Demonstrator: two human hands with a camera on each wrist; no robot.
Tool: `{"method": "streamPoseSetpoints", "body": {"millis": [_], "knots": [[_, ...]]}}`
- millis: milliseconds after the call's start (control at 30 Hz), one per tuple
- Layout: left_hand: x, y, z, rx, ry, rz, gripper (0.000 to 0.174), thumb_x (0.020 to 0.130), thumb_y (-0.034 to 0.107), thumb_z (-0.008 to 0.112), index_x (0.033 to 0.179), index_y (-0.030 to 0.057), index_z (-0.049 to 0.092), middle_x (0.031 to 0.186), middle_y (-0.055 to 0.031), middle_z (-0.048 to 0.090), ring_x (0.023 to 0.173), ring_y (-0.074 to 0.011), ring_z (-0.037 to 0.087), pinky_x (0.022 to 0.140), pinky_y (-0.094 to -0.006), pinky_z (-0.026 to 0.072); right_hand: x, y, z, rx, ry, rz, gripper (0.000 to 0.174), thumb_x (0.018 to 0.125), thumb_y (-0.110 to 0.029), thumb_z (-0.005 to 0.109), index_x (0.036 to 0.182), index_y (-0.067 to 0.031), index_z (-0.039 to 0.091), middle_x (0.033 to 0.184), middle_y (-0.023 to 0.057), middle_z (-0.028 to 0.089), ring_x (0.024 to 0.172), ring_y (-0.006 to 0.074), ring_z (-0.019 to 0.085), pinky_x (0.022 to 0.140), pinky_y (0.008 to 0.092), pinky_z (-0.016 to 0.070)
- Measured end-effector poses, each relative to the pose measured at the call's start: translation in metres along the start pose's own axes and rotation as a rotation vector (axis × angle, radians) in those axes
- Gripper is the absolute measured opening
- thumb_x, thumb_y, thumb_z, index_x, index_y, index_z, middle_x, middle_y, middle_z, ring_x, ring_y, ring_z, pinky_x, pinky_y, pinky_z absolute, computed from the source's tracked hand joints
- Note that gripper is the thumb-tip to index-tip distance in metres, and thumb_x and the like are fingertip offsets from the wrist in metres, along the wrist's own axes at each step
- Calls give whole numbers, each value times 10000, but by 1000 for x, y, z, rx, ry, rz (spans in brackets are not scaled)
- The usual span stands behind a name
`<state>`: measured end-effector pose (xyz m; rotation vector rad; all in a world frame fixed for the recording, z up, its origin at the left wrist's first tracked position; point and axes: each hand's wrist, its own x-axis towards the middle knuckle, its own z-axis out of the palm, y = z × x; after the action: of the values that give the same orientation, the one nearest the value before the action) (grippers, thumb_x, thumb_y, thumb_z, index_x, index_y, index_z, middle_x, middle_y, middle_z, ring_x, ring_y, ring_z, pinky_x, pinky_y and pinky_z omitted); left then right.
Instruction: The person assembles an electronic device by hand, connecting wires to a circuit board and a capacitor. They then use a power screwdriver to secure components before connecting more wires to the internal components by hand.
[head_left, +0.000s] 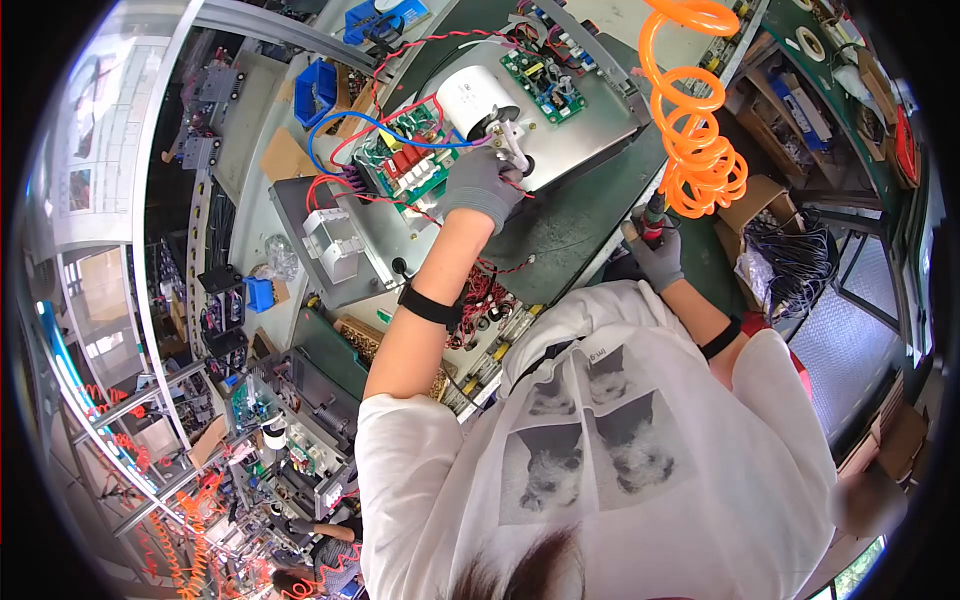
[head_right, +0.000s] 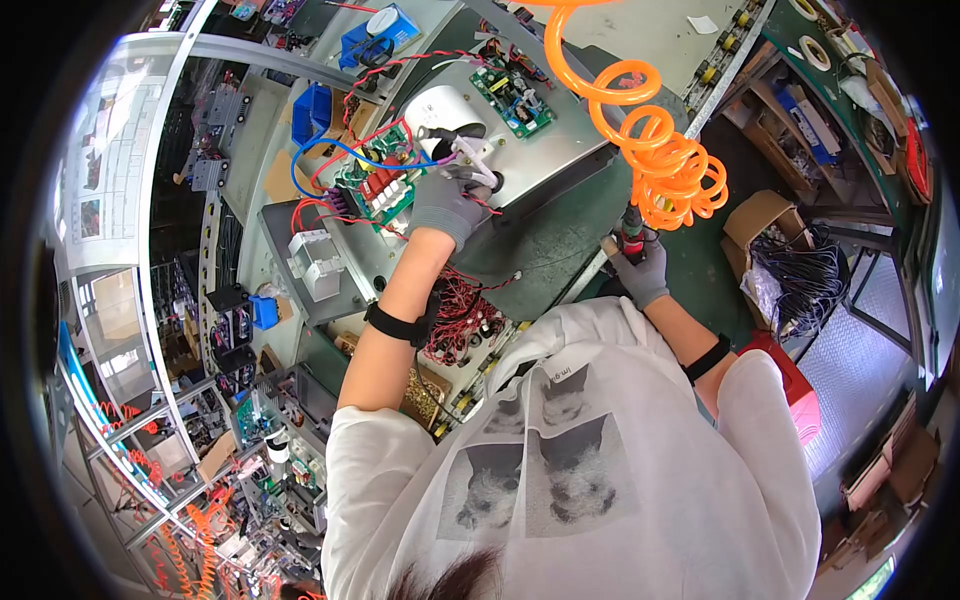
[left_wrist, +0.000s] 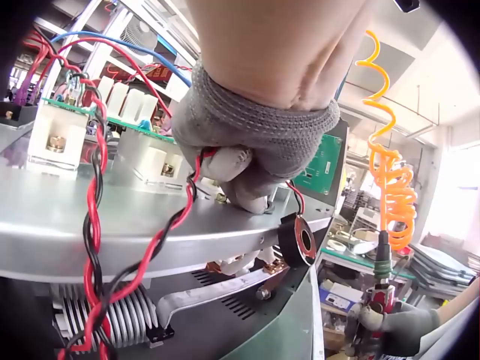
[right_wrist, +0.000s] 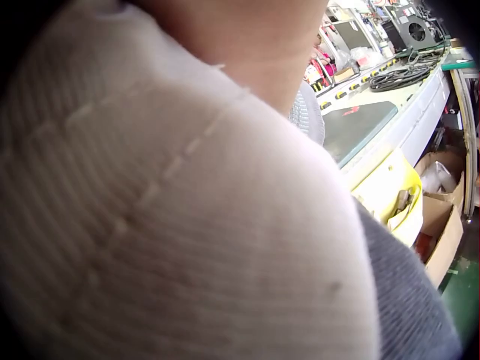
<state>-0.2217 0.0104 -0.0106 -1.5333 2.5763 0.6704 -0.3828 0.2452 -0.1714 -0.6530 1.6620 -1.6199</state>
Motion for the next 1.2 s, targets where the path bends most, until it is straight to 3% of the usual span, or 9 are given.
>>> {"method": "streamPoseSetpoints", "body": {"millis": [167, 267, 500, 567, 700, 767, 867, 967, 1200], "knots": [[-12, 11, -19, -2, 19, 11, 209, 720, 243, 648, 874, 112, 700, 862, -130, 668, 785, -286, 637, 707, -347, 508, 0, -5, -1, -26, 16, 34, 340, 761, -79, 743, 1046, -26, 564, 958, 22, 616, 845, 93, 577, 780, 258, 482], [-4, 1, 1, -362, 70, -82, 220, 686, 197, 679, 895, 130, 703, 894, -89, 682, 799, -251, 651, 706, -311, 509, -3, -8, -4, 13, 17, 74, 345, 754, -79, 750, 1040, -24, 565, 954, 22, 616, 845, 91, 577, 779, 253, 481], [-19, 15, -10, -122, 20, -68, 247, 696, 221, 677, 921, 118, 685, 921, -110, 672, 826, -275, 641, 724, -336, 510, -9, -22, -7, -28, 30, 41, 349, 748, -56, 750, 1036, -52, 554, 955, 13, 608, 857, 88, 582, 770, 246, 482], [-30, 7, 2, -98, 251, 130, 228, 695, 234, 682, 877, 97, 688, 925, -129, 657, 837, -292, 631, 742, -346, 505, -10, -11, -15, 152, 84, 142, 353, 746, -35, 743, 1038, -65, 547, 953, 5, 601, 834, 76, 573, 750, 242, 481], [-29, 26, -1, -72, 156, -59, 323, 705, 364, 660, 831, 67, 682, 885, -144, 646, 820, -311, 622, 742, -369, 490, -11, -19, -45, 143, 26, 343, 372, 717, -4, 745, 1045, -43, 573, 861, -5, 605, 774, 80, 574, 709, 238, 484], [-25, 28, 1, -84, 169, -82, 391, 702, 430, 641, 813, 58, 681, 845, -143, 653, 781, -310, 624, 723, -376, 491, -13, -30, -52, -21, 47, 305, 429, 699, 3, 745, 1095, -32, 585, 827, 1, 612, 756, 89, 582, 690, 245, 489], [-21, 28, 7, -162, 190, -176, 339, 683, 369, 687, 798, 50, 681, 785, -129, 663, 731, -289, 634, 689, -361, 498, -14, 0, -72, -142, -71, 328, 457, 673, -13, 762, 1103, -34, 607, 850, 14, 626, 750, 96, 580, 680, 253, 490], [-19, 26, 11, -549, 194, -302, 268, 666, 272, 718, 809, 48, 680, 749, -113, 670, 702, -262, 644, 664, -350, 500, -13, 13, -72, -145, -171, 371, 442, 668, -24, 768, 1084, -40, 619, 851, 8, 627, 764, 96, 582, 695, 253, 490], [-11, 30, 20, -648, 259, -347, 233, 683, 205, 694, 864, 60, 668, 802, -120, 672, 764, -270, 649, 698, -356, 497, -8, 57, -65, -172, -11, 283, 389, 655, -28, 780, 1016, -41, 636, 877, 14, 649, 779, 95, 592, 720, 261, 494]]}}
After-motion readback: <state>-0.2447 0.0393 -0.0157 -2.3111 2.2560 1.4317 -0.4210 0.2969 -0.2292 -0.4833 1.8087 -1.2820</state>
